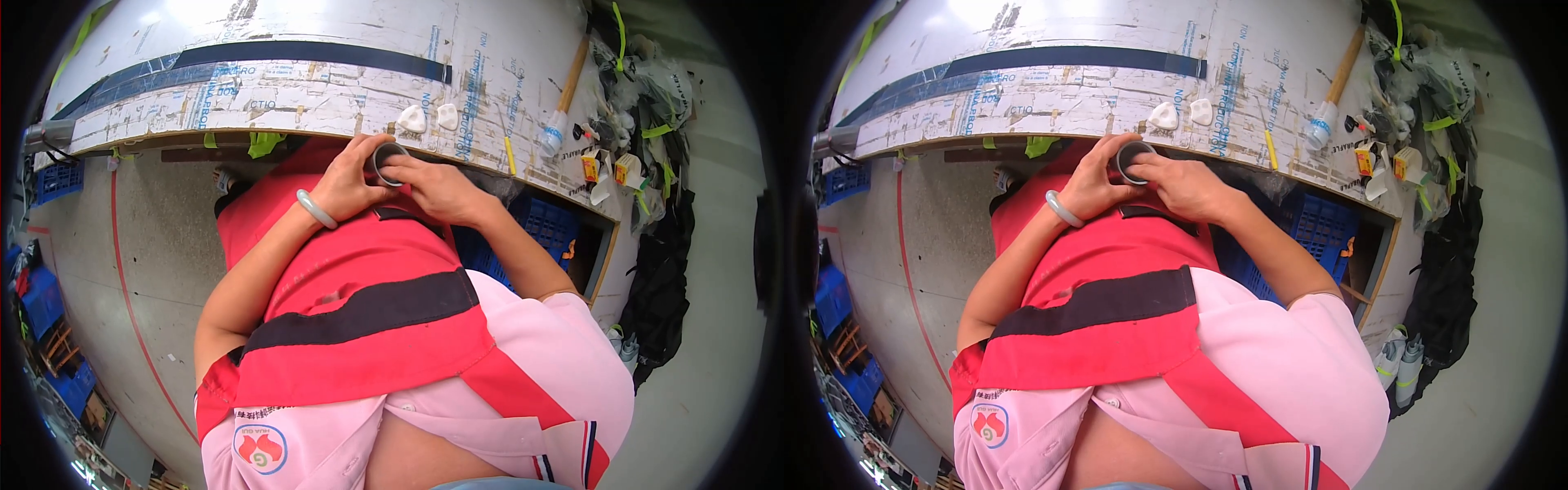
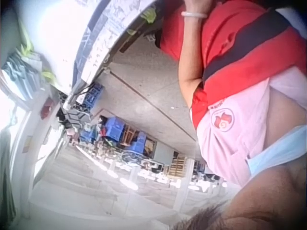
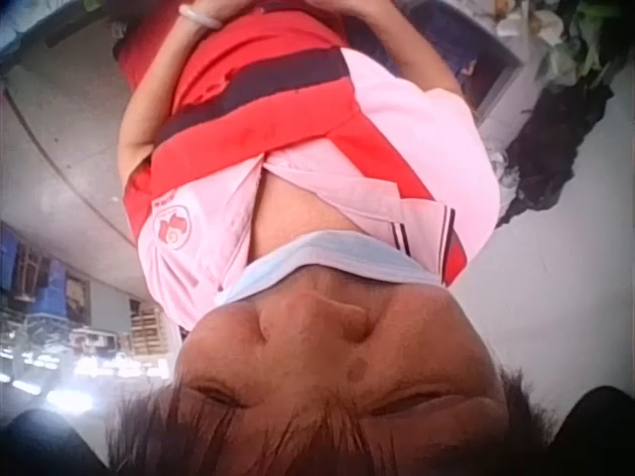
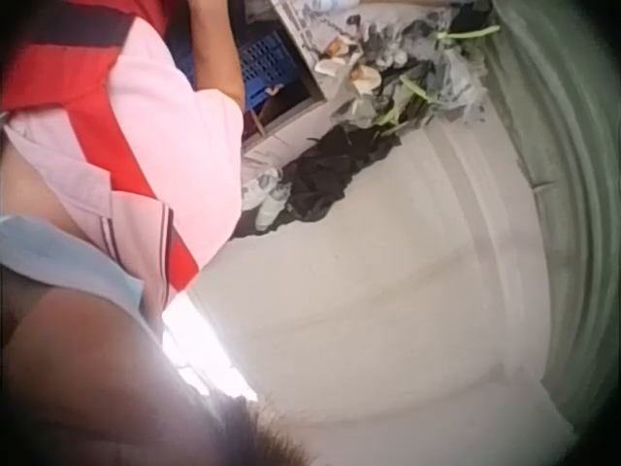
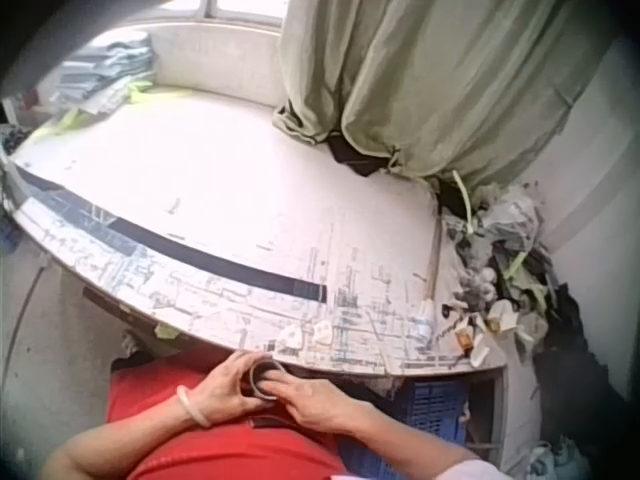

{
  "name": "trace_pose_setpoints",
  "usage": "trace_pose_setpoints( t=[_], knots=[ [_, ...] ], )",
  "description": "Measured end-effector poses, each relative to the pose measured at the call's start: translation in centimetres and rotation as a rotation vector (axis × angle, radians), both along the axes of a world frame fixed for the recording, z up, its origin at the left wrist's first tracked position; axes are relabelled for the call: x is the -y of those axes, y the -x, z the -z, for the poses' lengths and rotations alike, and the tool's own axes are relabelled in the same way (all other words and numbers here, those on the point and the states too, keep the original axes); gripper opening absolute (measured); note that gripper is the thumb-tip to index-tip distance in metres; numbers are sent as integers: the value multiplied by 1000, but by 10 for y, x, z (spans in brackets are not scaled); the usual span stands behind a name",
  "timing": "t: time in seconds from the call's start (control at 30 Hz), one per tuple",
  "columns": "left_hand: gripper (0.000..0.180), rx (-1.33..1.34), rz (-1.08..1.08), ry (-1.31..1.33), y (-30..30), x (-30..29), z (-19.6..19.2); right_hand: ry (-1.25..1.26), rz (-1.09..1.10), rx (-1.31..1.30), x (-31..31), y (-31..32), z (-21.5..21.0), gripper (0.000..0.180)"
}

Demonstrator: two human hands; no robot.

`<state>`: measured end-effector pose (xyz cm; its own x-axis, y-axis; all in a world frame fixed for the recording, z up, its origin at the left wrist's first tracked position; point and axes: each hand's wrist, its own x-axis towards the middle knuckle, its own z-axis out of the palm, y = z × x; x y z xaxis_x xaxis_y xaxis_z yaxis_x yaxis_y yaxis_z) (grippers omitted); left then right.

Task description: Inspecting and placing small white components into a metal cylinder at a factory workstation.

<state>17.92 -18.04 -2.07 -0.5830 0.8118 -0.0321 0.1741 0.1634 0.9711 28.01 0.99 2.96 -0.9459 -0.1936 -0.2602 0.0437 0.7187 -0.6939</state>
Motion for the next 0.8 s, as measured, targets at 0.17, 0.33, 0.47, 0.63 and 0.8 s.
trace_pose_setpoints(
  t=[0.17,0.33,0.47,0.63,0.8],
  knots=[
    [75,15,-1,24,-1,-1,1,79,-39,-28,-2,8,13,37],
    [77,19,15,-10,1,-6,1,311,69,33,-14,4,6,47],
    [77,-10,30,15,0,-5,1,531,227,150,-27,4,-4,49],
    [76,-47,18,33,1,-2,1,393,485,133,-69,3,-9,44],
    [76,-20,12,61,1,-1,-1,238,611,-51,-94,9,5,41]
  ],
)
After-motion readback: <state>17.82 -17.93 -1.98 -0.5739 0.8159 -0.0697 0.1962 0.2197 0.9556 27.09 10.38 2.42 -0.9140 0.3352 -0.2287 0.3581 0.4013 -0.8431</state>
